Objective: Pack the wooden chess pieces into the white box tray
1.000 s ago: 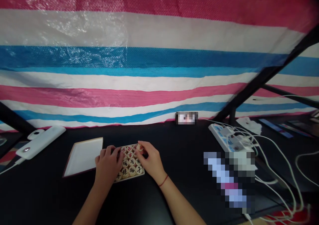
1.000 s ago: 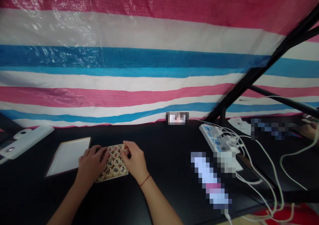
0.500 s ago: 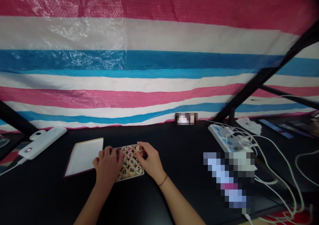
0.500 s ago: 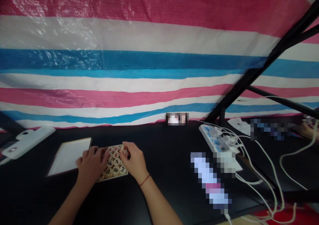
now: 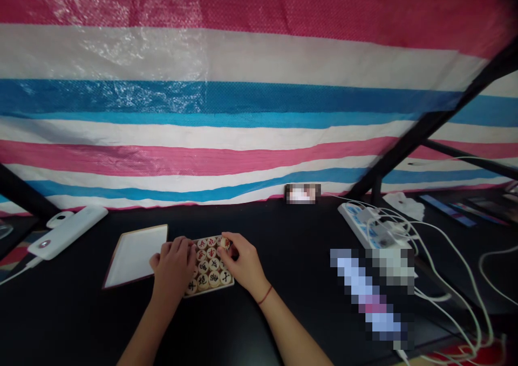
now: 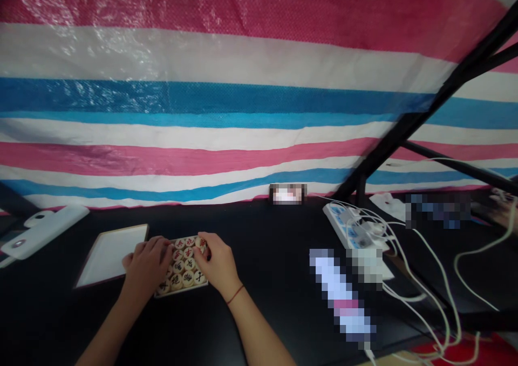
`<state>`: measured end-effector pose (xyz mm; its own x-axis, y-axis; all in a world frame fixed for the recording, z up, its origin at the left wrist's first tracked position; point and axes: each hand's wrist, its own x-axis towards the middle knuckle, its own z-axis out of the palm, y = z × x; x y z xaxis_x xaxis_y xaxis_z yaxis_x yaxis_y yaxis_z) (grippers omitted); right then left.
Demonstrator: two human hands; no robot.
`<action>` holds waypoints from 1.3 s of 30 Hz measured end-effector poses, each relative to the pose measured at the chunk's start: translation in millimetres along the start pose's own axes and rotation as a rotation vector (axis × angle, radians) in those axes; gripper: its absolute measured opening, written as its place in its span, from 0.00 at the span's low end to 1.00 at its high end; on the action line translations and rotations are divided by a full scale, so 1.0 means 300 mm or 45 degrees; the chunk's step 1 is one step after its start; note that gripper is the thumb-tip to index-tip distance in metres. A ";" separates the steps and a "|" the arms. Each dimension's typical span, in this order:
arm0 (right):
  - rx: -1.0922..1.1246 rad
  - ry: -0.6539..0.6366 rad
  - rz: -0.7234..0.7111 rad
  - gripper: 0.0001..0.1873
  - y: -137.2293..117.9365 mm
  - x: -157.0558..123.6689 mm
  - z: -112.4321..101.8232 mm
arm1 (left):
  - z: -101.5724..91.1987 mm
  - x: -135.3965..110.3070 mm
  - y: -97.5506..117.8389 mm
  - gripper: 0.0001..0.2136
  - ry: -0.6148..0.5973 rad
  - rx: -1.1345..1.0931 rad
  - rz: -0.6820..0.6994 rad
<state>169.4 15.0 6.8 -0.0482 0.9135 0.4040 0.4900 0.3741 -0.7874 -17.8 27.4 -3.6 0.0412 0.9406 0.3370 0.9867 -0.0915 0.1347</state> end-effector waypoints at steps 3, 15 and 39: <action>-0.002 -0.010 -0.004 0.15 -0.001 -0.001 0.001 | -0.004 0.006 -0.011 0.11 -0.021 -0.031 0.017; -0.008 -0.007 -0.043 0.14 0.002 0.001 0.005 | -0.034 0.002 0.016 0.13 -0.055 0.053 -0.117; -0.017 -0.003 -0.048 0.14 0.005 -0.002 0.001 | -0.017 0.015 -0.009 0.11 -0.073 -0.094 -0.016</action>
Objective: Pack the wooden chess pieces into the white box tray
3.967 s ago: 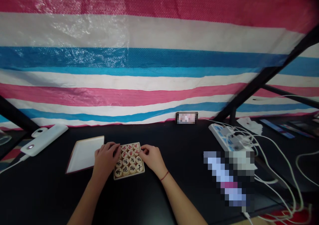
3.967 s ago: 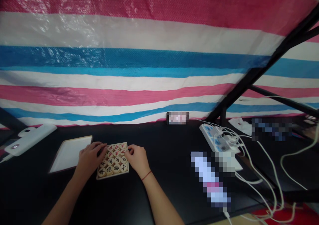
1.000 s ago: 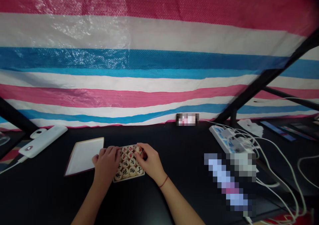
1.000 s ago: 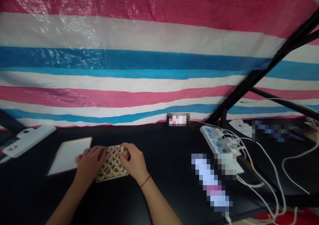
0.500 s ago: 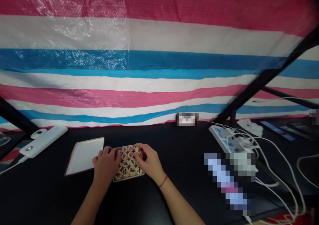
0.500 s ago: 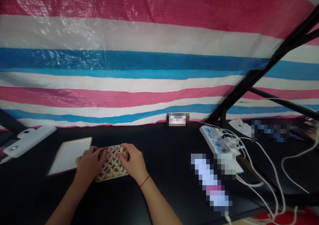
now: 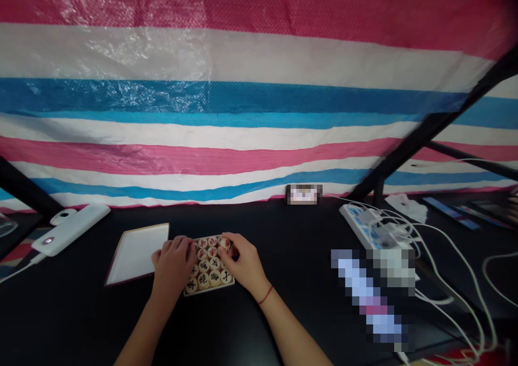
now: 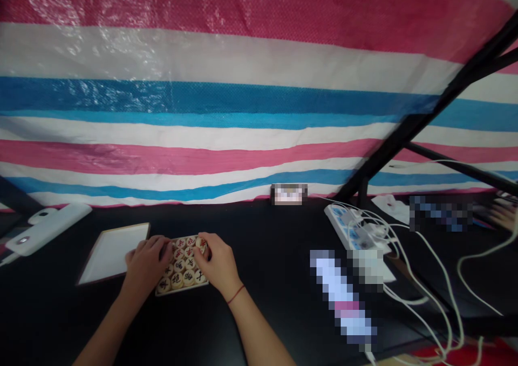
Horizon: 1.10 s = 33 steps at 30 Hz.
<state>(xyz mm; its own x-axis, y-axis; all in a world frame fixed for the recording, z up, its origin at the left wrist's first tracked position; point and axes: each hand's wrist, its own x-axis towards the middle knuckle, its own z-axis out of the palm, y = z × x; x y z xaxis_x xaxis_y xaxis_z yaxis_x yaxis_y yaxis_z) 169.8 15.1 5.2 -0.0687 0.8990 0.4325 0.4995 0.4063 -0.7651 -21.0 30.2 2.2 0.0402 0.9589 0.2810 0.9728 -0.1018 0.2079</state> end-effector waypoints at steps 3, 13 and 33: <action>-0.004 0.001 0.003 0.14 0.003 0.001 0.001 | 0.004 0.001 -0.008 0.10 -0.013 -0.066 0.027; 0.035 0.055 -0.165 0.12 -0.029 -0.001 0.007 | -0.012 0.019 -0.005 0.11 0.196 -0.633 0.062; -0.240 0.270 0.026 0.16 0.071 0.034 -0.077 | -0.017 0.001 0.033 0.13 0.048 -0.913 0.127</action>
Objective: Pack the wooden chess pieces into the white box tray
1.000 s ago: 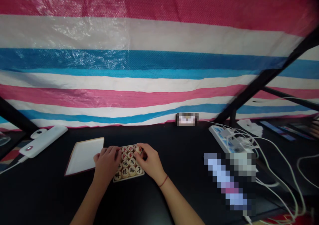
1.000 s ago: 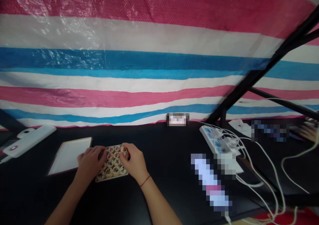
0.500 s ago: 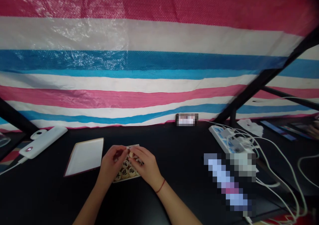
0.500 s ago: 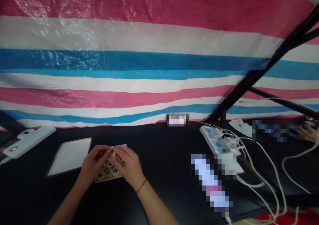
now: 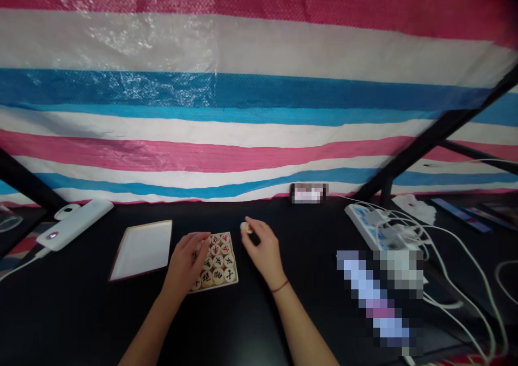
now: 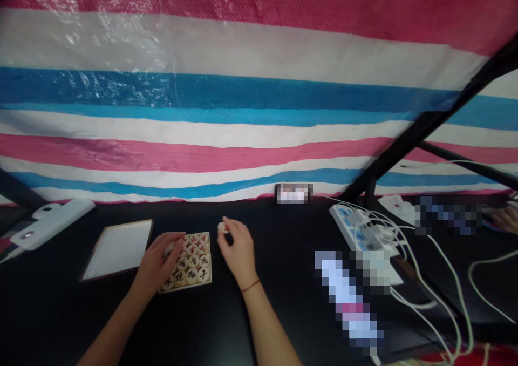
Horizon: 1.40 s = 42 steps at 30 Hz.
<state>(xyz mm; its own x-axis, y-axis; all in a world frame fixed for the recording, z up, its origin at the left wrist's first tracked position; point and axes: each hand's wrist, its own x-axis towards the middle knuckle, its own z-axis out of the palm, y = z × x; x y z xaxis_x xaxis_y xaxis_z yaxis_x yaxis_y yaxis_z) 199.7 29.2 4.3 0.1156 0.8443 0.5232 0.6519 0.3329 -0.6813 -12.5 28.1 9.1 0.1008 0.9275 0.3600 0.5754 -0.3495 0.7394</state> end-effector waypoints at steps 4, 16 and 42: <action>-0.279 -0.076 0.238 0.17 0.125 0.017 -0.023 | -0.028 0.021 -0.061 0.13 0.133 0.196 0.078; -0.197 -0.146 0.228 0.16 0.169 0.008 -0.013 | -0.038 0.025 -0.077 0.13 0.087 0.218 0.026; -0.389 -0.184 0.178 0.05 0.122 0.001 -0.003 | -0.036 0.024 -0.085 0.13 0.038 0.222 -0.017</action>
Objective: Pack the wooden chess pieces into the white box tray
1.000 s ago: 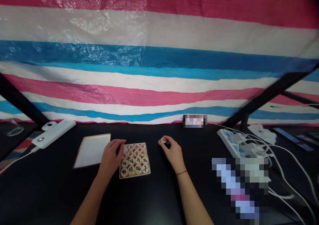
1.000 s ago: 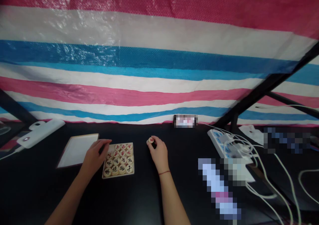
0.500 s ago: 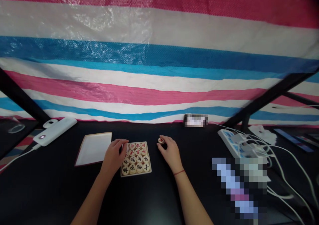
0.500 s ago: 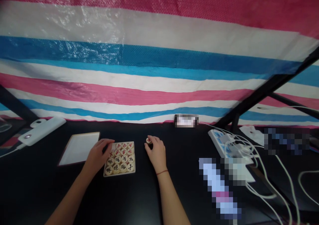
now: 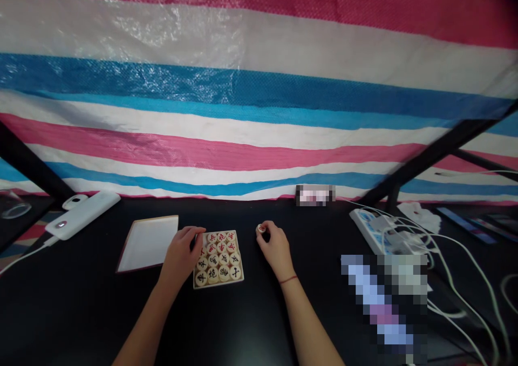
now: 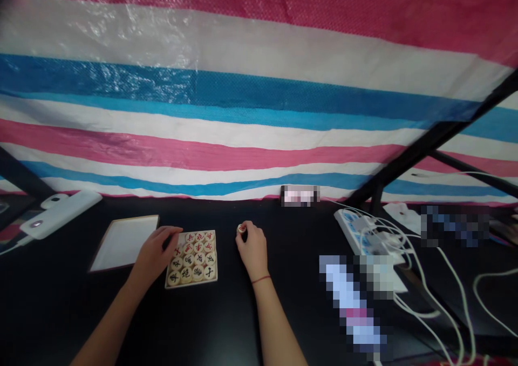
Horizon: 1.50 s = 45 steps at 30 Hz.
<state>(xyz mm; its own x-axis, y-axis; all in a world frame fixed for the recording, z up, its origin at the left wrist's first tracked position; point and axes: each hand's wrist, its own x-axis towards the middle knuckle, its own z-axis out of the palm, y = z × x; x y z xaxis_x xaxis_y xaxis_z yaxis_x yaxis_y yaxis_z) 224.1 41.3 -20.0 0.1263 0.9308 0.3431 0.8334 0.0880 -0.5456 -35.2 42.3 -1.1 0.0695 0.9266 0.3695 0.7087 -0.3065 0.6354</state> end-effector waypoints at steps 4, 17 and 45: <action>0.004 -0.013 0.002 0.04 -0.002 0.001 -0.001 | 0.001 -0.001 -0.002 0.12 -0.019 -0.010 -0.004; 0.072 -0.031 0.052 0.03 -0.004 0.003 -0.006 | 0.002 0.000 -0.007 0.12 -0.010 0.016 0.026; 0.079 -0.054 0.086 0.02 0.006 0.007 -0.002 | 0.006 -0.001 -0.008 0.12 0.009 0.018 0.037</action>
<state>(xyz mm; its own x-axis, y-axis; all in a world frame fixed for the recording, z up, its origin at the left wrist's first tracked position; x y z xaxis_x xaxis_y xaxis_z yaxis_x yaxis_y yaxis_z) 226.1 43.1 -19.7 0.1569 0.9493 0.2723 0.7886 0.0455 -0.6133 -35.7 43.3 -4.0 0.0850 0.9158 0.3926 0.7162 -0.3301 0.6149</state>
